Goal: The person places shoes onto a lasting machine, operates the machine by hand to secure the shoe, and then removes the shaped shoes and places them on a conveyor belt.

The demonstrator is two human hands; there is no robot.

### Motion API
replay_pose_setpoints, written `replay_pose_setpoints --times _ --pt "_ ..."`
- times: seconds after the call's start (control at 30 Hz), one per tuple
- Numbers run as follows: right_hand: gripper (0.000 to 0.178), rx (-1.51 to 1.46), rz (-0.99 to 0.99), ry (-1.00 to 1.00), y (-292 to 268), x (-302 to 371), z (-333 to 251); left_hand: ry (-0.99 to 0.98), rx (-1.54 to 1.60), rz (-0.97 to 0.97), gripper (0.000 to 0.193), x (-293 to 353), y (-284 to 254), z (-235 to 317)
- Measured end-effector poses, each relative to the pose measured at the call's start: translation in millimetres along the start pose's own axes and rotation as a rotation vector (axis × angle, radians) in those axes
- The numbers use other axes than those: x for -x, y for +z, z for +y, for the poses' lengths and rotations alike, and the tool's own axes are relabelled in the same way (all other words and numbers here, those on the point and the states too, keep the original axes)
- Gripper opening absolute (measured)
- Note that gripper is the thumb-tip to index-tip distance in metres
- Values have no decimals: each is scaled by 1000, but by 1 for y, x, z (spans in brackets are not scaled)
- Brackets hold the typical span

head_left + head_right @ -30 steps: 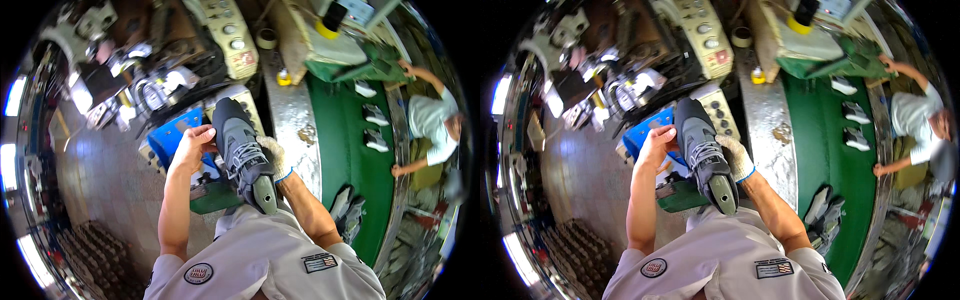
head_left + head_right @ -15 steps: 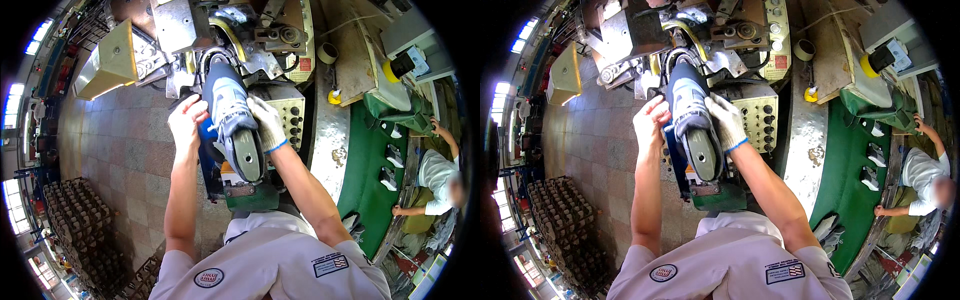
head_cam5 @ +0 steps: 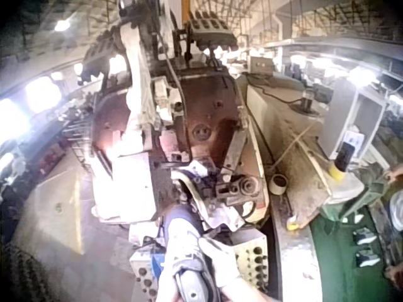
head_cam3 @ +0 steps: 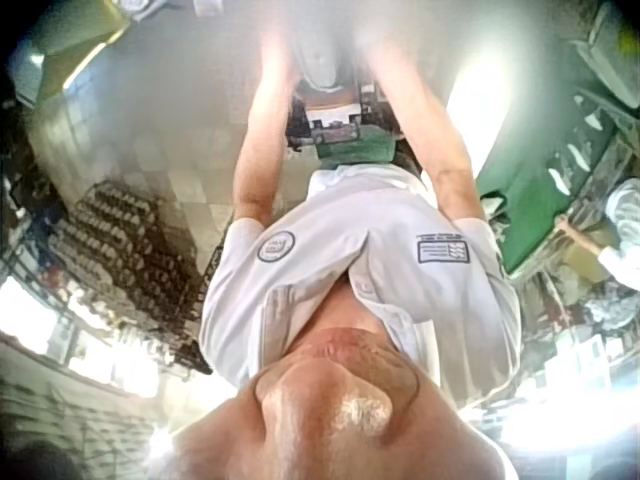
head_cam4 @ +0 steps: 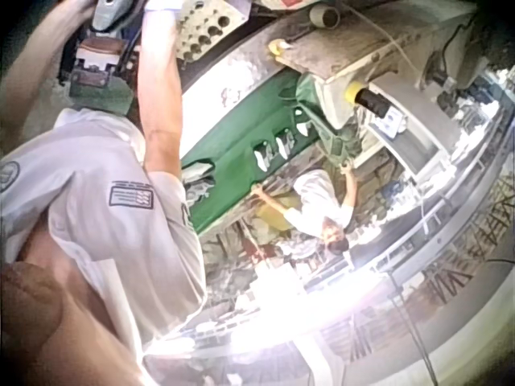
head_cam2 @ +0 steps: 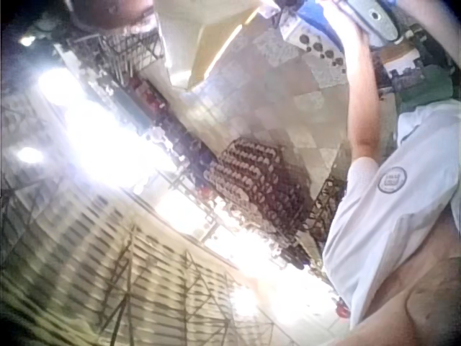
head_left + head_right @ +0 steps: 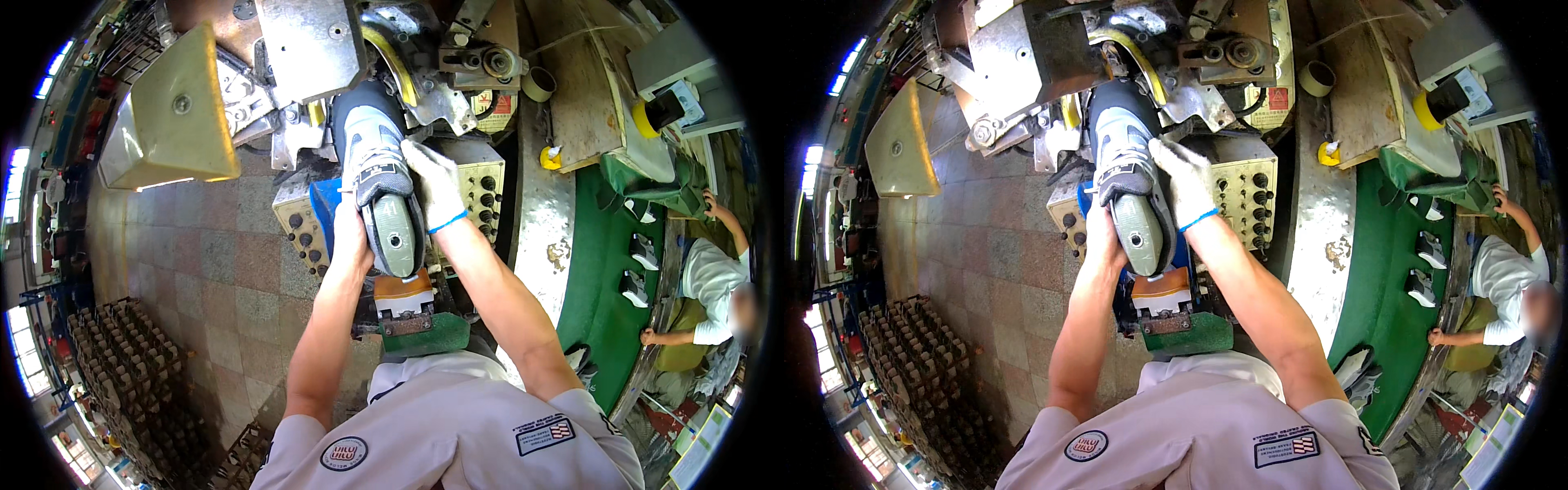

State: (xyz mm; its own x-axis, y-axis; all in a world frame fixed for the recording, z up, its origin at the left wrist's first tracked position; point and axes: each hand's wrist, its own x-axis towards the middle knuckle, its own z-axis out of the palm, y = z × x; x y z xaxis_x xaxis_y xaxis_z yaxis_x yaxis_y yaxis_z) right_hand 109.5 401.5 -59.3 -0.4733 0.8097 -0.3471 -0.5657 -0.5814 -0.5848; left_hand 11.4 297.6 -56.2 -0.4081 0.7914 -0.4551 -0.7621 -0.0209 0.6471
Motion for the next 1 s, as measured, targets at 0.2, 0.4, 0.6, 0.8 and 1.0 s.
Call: replay_pose_setpoints --times 0.2,0.4,0.6,0.8,1.0 --pt "32 3 7 -19 10 14 5 24 -124 -16 39 -7 -11 6" --pt "26 86 95 -27 -1 -3 6 21 -121 34 44 -7 -6 -3" --pt "30 316 235 -27 -12 -9 13 132 -143 -32 42 -16 -15 -21" --pt "30 302 197 -100 -2 2 16 257 -162 -101 38 -30 -31 -35" --pt "28 431 162 -154 -15 -6 19 232 19 -297 46 -44 -38 -42"
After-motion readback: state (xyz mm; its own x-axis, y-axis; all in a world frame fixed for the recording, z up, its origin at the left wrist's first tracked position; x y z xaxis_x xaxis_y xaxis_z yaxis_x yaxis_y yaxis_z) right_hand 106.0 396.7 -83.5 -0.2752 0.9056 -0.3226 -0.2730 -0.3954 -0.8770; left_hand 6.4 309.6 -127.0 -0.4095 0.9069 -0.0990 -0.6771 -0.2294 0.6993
